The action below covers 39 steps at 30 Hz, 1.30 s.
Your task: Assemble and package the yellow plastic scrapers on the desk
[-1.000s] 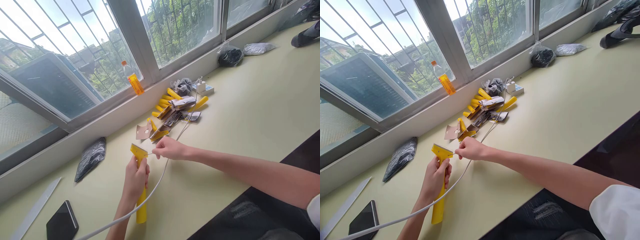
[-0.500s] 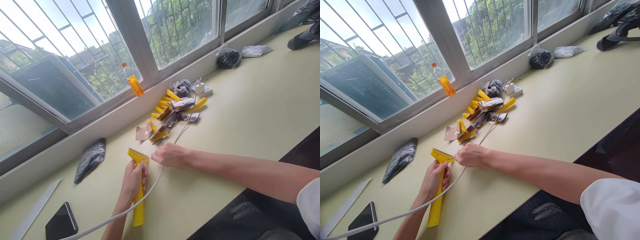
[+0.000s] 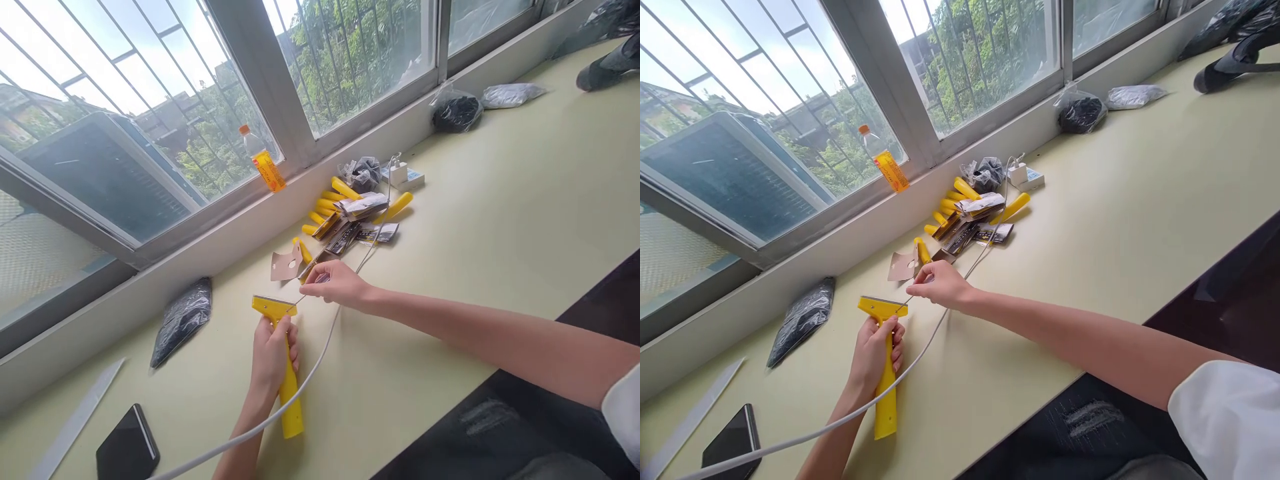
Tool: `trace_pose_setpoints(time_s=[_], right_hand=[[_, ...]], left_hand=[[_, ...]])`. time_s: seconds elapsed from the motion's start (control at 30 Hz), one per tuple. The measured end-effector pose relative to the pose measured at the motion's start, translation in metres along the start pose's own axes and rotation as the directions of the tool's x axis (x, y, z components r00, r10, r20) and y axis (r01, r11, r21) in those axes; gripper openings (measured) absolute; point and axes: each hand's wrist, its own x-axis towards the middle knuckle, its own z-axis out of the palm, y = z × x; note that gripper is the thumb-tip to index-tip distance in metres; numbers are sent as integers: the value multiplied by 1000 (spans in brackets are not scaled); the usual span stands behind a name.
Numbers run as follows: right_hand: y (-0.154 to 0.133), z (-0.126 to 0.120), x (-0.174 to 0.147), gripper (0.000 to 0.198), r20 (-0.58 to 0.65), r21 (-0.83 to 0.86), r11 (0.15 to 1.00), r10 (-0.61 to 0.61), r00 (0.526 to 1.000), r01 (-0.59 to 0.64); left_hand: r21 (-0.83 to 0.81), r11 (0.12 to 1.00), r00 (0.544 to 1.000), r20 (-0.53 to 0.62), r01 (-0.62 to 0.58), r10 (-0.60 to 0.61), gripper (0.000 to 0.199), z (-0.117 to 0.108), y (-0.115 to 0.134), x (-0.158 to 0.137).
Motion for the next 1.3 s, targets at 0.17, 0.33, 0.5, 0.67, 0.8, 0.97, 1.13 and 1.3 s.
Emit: trace_pose_setpoints(time_s=[0.17,0.33,0.5,0.67,0.8,0.97,1.13,1.3], right_hand=[[4,7,1,41,-31,-23,1000,-18,999,17],[6,12,0,36,-60,-12,998,-55,997,54],[-1,5,-1,23,-25,201,979,37,999,-31],[0,-5,-1,12,127,61,996,64,990,-72],[7,1,-6,11,100,-225,971,-58,993,80],[3,13,-18,31,45,-540,793,-307,951,282],[-3,8,-21,40,106,-623,739,-244,964,256],[-6,-1,-18,39,184,-457,866,-132,974,204]], left_hand=[[-21,999,997,69,30,-29,33,3,-5,1],[-1,1000,997,78,11,-11,32,5,-7,0],[-15,1000,997,70,22,-20,32,1,-6,1],[-7,1000,999,34,23,-22,32,-6,-6,6],[33,999,1000,13,24,-24,30,-9,-4,7],[73,997,1000,7,2,-3,29,-9,-3,6],[96,995,1000,21,-14,12,31,-10,-4,6],[105,994,1000,6,-8,8,30,-14,-5,9]])
